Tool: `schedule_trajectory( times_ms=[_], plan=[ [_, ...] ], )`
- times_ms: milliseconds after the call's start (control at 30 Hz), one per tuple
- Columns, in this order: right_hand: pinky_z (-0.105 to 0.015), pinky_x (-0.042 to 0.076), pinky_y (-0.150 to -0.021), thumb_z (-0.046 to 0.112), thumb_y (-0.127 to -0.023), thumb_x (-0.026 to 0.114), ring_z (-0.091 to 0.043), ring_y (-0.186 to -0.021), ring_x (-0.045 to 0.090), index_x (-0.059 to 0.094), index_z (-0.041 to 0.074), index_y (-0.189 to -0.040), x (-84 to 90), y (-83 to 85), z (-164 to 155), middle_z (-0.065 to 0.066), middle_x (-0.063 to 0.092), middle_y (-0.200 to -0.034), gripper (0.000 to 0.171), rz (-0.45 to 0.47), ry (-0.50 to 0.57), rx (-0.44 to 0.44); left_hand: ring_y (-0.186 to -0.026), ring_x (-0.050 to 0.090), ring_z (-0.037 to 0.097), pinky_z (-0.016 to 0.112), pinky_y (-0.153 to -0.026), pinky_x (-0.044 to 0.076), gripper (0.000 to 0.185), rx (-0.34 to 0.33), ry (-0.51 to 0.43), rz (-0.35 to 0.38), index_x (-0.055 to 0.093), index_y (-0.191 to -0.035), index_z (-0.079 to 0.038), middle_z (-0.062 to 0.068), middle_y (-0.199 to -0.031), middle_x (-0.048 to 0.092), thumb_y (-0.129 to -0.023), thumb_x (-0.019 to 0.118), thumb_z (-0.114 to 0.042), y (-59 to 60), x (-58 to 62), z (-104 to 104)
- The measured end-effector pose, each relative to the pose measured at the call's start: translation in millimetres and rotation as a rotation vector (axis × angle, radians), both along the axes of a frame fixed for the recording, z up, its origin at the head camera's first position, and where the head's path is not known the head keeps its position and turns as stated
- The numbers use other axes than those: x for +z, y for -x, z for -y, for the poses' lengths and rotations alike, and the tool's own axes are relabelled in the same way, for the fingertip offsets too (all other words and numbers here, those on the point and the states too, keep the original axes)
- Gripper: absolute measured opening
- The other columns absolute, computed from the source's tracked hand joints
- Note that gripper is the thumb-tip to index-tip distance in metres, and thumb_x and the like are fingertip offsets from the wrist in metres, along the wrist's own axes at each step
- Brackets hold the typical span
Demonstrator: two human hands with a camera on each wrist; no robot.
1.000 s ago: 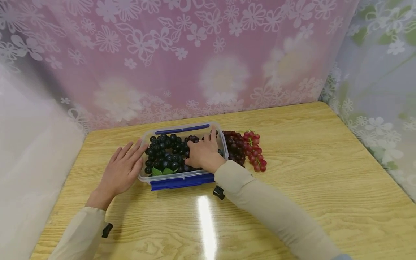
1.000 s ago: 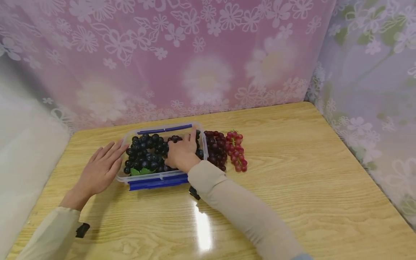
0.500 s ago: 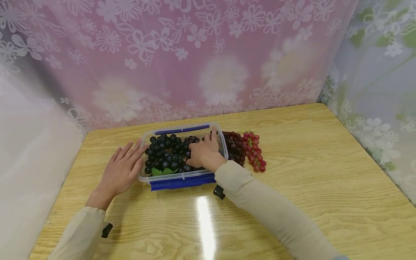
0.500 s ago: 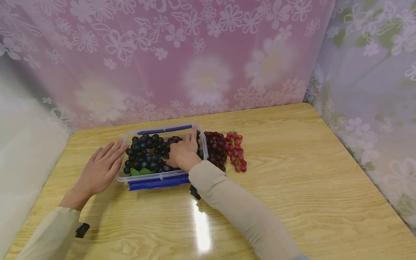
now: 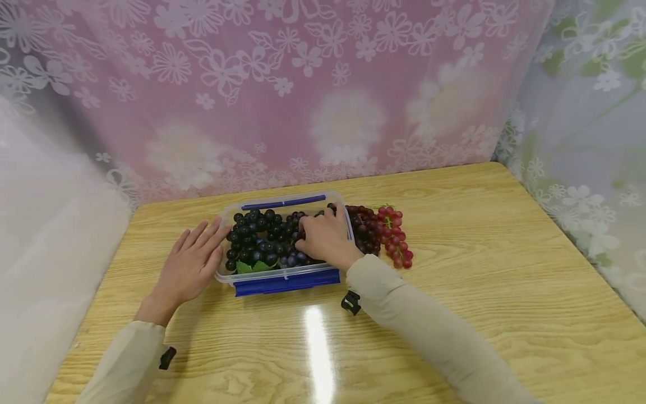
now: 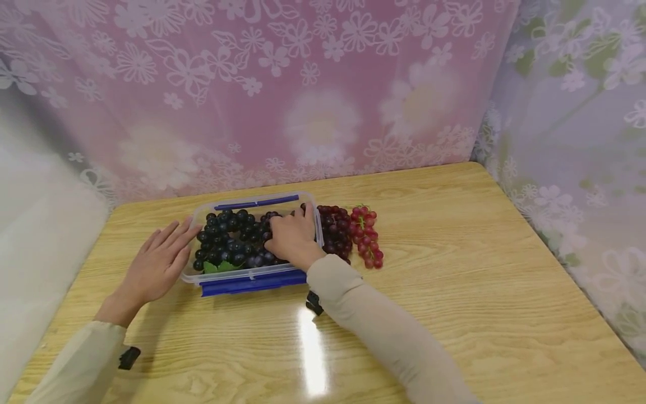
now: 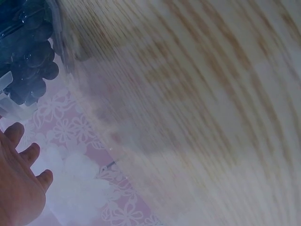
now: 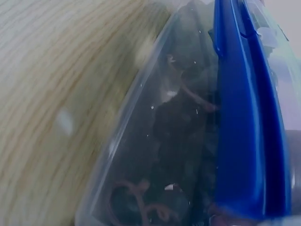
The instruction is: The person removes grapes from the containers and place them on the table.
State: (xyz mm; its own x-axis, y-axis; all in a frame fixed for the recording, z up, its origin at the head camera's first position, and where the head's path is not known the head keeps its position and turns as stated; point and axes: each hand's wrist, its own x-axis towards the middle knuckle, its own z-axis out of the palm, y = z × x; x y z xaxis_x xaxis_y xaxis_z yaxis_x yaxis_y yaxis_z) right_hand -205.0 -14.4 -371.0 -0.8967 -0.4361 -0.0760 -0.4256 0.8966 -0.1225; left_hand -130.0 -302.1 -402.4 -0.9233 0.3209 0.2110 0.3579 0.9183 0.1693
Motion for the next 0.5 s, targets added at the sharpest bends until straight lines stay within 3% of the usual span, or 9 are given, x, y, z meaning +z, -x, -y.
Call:
schedule_trajectory(
  times_ms=[233, 500],
  plan=[
    [-0.055, 0.011, -0.108, 0.044, -0.086, 0.066, -0.025, -0.097, 0.050, 0.070, 0.027, -0.102, 13.3, 1.0, -9, 0.009, 0.067, -0.080, 0.024, -0.110, 0.118, -0.002, -0.142, 0.018, 0.032, 0.052, -0.114, 0.007, 0.048, 0.004, -0.005, 0.004, 0.032, -0.152, -0.018, 0.005, -0.157, 0.020, -0.105, 0.032, -0.032, -0.6, 2.4, 1],
    [-0.054, 0.010, -0.109, 0.040, -0.088, 0.065, -0.026, -0.100, 0.051, 0.069, 0.027, -0.107, 7.8, 1.4, -12, 0.009, 0.068, -0.081, 0.023, -0.117, 0.148, 0.030, -0.142, 0.017, 0.031, 0.050, -0.114, 0.006, 0.048, 0.003, -0.003, 0.010, 0.033, -0.151, -0.018, 0.004, -0.157, 0.020, -0.104, 0.038, -0.028, 0.5, 0.6, -1]
  ],
)
